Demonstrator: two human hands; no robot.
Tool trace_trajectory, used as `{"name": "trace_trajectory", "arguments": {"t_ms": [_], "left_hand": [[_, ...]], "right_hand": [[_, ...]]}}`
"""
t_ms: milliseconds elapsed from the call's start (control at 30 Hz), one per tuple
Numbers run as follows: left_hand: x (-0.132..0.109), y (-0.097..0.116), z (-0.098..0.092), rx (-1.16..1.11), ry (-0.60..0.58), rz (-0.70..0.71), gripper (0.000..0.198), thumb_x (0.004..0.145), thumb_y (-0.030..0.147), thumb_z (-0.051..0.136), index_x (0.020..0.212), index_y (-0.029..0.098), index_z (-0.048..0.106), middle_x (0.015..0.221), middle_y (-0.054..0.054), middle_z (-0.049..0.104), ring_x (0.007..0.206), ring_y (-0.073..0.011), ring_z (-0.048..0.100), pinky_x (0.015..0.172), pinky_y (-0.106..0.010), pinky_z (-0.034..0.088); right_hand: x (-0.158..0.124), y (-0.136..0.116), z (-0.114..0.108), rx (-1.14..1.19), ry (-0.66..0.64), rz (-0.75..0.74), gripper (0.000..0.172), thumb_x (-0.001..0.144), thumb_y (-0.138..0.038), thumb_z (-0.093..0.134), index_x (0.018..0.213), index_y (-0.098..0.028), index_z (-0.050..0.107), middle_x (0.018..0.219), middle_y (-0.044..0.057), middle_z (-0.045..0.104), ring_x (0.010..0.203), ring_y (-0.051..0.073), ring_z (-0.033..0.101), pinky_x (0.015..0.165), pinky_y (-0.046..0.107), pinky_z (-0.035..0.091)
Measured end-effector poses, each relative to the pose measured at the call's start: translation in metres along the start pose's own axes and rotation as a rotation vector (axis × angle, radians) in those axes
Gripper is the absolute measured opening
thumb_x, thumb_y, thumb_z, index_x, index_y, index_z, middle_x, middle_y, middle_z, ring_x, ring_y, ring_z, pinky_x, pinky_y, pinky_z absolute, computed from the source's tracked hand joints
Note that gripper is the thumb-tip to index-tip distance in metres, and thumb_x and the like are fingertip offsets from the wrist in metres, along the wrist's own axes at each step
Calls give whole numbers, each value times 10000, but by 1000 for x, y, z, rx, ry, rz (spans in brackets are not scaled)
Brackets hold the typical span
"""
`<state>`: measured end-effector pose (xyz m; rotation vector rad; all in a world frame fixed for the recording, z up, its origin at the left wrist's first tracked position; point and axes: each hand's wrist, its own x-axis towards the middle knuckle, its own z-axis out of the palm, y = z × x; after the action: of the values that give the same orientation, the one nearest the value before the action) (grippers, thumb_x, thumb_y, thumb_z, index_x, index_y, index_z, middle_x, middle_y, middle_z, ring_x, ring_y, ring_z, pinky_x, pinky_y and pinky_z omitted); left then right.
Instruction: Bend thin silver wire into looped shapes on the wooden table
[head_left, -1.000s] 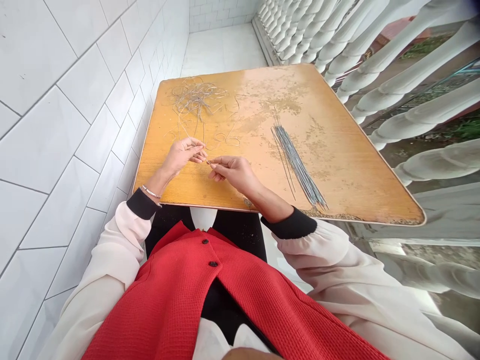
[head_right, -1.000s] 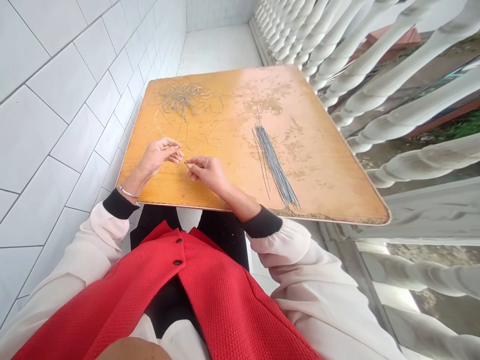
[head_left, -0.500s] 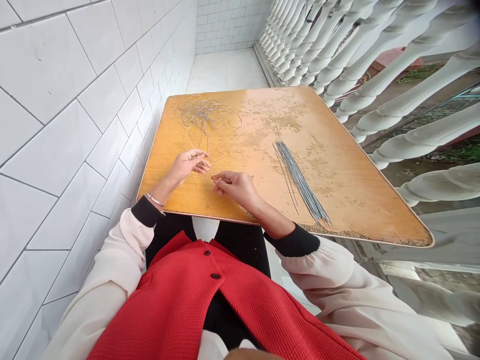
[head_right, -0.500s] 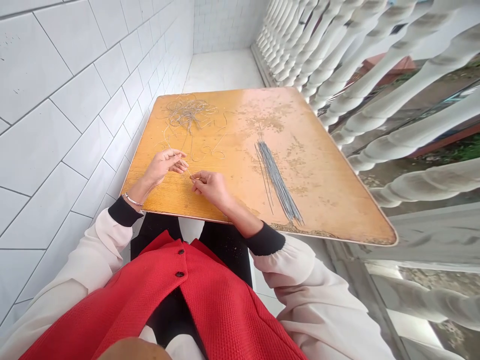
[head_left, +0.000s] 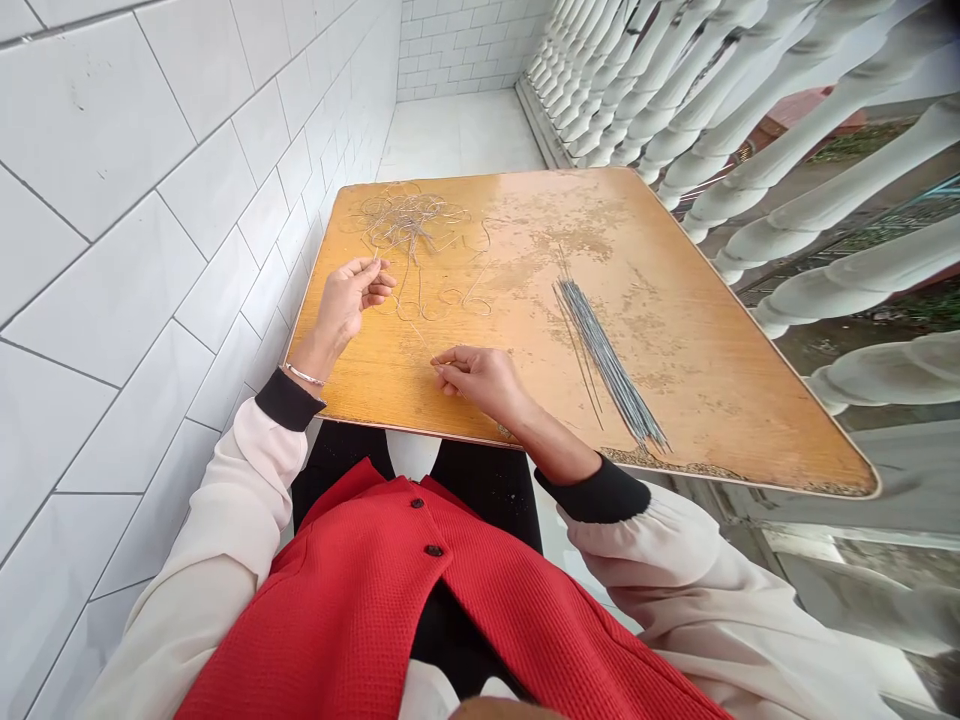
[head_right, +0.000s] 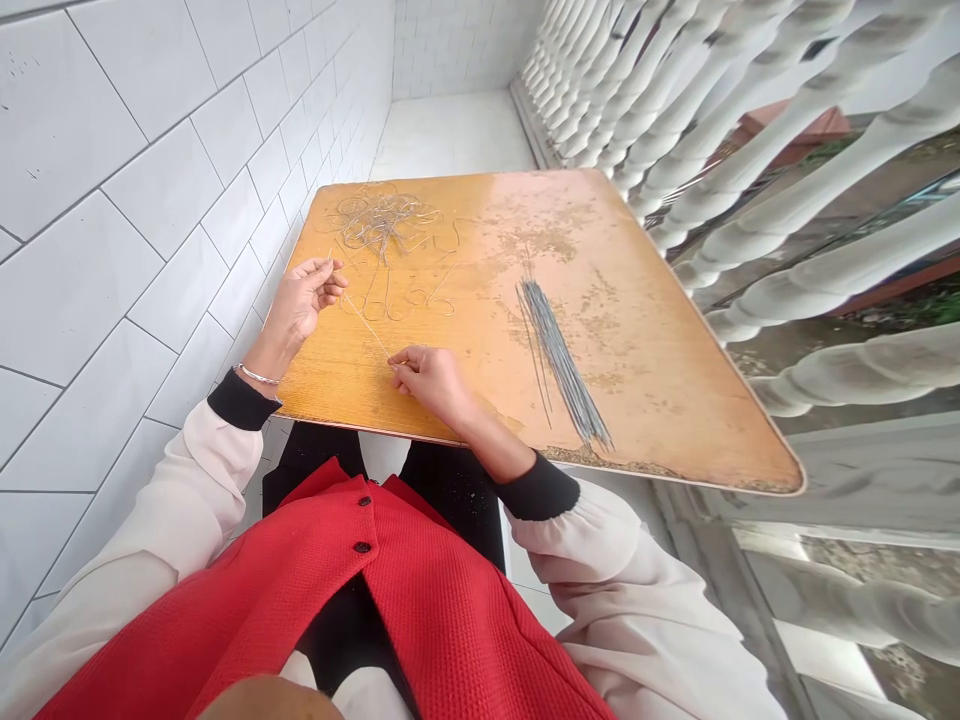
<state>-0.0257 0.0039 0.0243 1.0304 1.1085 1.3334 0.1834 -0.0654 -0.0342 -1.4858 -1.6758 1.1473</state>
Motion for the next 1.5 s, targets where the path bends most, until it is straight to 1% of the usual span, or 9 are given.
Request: {"name": "trace_trajectory", "arguments": {"t_ms": [133,367,567,667,833,1000,1167,1300,1500], "left_hand": [[-2,-2,5,-30,34,13,149,1003,209,588,877,158,651,660,26,689,553,-29,610,582,-132,475],[-1,-6,9,-42,123,-18,146,1017,229,552,907,173,630,707,12,715,630,-50,663,651,-148,521],[9,-1,3,82,114,32,240,988,393,611,848,200,582,644,-1,695,588,-95,664,594,-198,508],[10,2,6,108,127,39,231,998,384,592,850,210,559,601,12,676,554,-101,651,562,-200,485],[6,0,12,106,161,50,173,1033,331,525,905,220,558,600,27,682,543,-96,637,549,-199,470],[7,-4,10,110,186,88,141,1020,363,555,996,242,625,709,14,728,624,-102,677,583,-214,481],[11,-2,4,97,220,142,130,994,375,605,988,268,678,950,5,786,621,-68,655,582,-214,478],[6,-1,0,71,164,79,186,998,411,603,1038,241,667,1079,-22,788,607,-37,626,585,-175,472],[-7,-7,-3,50,19,-3,198,1003,373,605,1047,185,650,942,-34,780,597,-29,625,595,-150,468]], "right_hand": [[-3,-2,1,63,-23,32,93,826,-124,611,778,-156,684,576,11,685,481,97,604,495,201,465],[-4,-6,7,168,-35,71,59,812,-139,671,756,-159,679,561,16,683,467,98,591,462,197,460],[-5,-12,8,70,32,64,108,879,-127,655,781,-157,685,571,2,684,470,87,595,489,198,452],[-5,-11,8,16,23,25,142,865,-77,635,761,-161,681,580,-1,689,486,92,613,537,208,483],[-4,-4,10,59,-9,37,150,843,-48,601,790,-160,685,571,-2,690,482,108,625,529,218,507],[-2,-2,11,83,-14,44,139,833,-48,611,795,-158,689,573,3,694,491,105,630,510,205,499],[-2,-8,11,119,15,51,118,831,-68,642,764,-160,671,574,11,694,472,99,610,477,194,462],[-2,-11,11,206,32,90,109,846,-95,670,755,-152,659,561,16,684,449,94,587,456,193,441],[0,-10,10,279,16,134,113,848,-94,701,767,-153,648,542,3,668,441,82,575,431,177,435]]}}
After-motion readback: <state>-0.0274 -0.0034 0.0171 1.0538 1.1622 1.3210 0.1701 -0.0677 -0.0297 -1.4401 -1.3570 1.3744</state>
